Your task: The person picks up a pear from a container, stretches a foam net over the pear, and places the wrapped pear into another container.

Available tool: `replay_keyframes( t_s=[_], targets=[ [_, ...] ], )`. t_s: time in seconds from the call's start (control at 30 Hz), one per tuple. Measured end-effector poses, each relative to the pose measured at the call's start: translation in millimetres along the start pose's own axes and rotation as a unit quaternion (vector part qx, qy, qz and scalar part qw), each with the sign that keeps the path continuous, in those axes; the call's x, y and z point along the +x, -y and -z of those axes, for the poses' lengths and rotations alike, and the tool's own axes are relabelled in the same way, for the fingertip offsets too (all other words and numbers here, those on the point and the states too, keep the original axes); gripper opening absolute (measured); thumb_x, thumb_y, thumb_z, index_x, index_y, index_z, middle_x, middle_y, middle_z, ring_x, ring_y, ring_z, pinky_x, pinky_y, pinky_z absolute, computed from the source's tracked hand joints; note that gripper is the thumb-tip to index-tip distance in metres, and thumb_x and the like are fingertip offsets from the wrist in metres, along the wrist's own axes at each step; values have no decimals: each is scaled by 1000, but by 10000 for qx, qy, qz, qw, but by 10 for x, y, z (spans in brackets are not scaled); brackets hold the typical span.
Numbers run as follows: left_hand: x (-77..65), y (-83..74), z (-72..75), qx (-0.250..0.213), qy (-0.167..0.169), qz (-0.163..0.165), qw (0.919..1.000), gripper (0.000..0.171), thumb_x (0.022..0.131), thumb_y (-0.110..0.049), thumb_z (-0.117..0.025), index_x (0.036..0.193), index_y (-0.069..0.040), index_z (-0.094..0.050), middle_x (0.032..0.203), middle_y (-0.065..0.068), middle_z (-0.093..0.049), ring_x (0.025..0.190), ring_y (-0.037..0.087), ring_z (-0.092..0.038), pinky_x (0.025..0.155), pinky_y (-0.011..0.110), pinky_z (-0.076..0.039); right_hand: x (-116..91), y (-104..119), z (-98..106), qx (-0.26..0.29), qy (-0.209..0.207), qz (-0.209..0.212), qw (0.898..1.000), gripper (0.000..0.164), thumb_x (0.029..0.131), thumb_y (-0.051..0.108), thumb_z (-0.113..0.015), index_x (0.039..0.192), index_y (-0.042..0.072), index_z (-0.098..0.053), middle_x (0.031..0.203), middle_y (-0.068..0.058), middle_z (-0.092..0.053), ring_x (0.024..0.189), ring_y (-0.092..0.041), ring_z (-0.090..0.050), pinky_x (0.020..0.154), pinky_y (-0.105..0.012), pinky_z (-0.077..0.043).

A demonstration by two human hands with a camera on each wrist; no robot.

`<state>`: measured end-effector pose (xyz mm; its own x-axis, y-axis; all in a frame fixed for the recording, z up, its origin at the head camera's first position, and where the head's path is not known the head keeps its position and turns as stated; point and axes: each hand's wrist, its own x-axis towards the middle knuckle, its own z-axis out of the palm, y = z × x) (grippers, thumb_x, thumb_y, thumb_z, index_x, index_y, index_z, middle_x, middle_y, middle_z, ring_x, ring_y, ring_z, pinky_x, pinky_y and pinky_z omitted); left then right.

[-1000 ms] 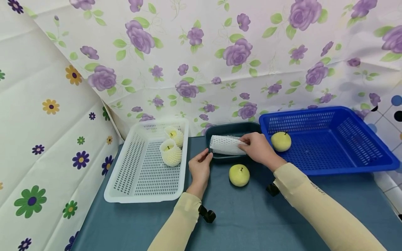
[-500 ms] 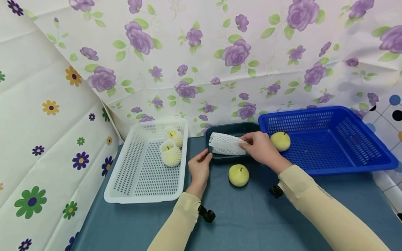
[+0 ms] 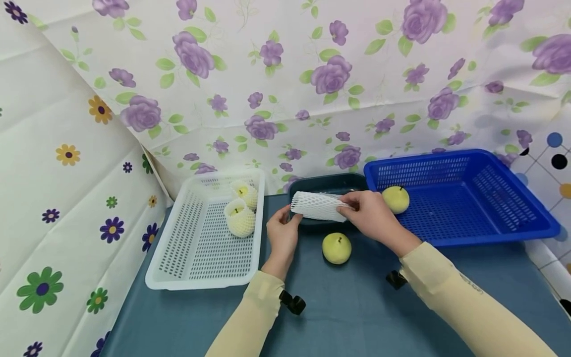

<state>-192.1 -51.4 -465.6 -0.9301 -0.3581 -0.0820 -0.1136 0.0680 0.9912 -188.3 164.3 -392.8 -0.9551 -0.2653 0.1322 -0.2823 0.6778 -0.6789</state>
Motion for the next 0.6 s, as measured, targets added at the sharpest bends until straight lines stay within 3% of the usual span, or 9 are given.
replay_keyframes(
  t_s=[0.17,0.33,0.47,0.6],
  targets=[
    [-100,-178,8,-186,131,-195,9996,36,84,-38,-69,116,-22,-64,133,0,-52,130,20,-44,102,39,-44,-49,64,10,33,-149,77,9999,25,90,34,-62,111,22,-68,97,3,-71,71,-8,-62,59,-27,-50],
    [-204,-309,6,-628,372,-353,9967,30,88,-33,-65,115,-18,-62,120,1,-59,116,16,-55,95,35,-48,-85,111,25,426,-417,50,9982,20,90,36,-61,106,27,-69,97,7,-70,76,-6,-63,62,-26,-52],
    [-306,-385,3,-868,814,-477,9917,31,92,-34,-59,119,-18,-60,113,2,-63,106,16,-60,92,36,-50,-90,120,27,677,-687,99,9953,23,90,40,-60,106,26,-68,92,8,-70,73,-8,-62,61,-27,-52],
    [-388,-457,-8,-1133,1418,-607,9815,41,92,-44,-56,121,-16,-60,111,7,-66,103,21,-64,91,40,-51,-85,115,3,795,-807,59,9936,29,89,44,-60,107,23,-68,91,6,-71,72,-9,-63,60,-28,-52]
  ],
)
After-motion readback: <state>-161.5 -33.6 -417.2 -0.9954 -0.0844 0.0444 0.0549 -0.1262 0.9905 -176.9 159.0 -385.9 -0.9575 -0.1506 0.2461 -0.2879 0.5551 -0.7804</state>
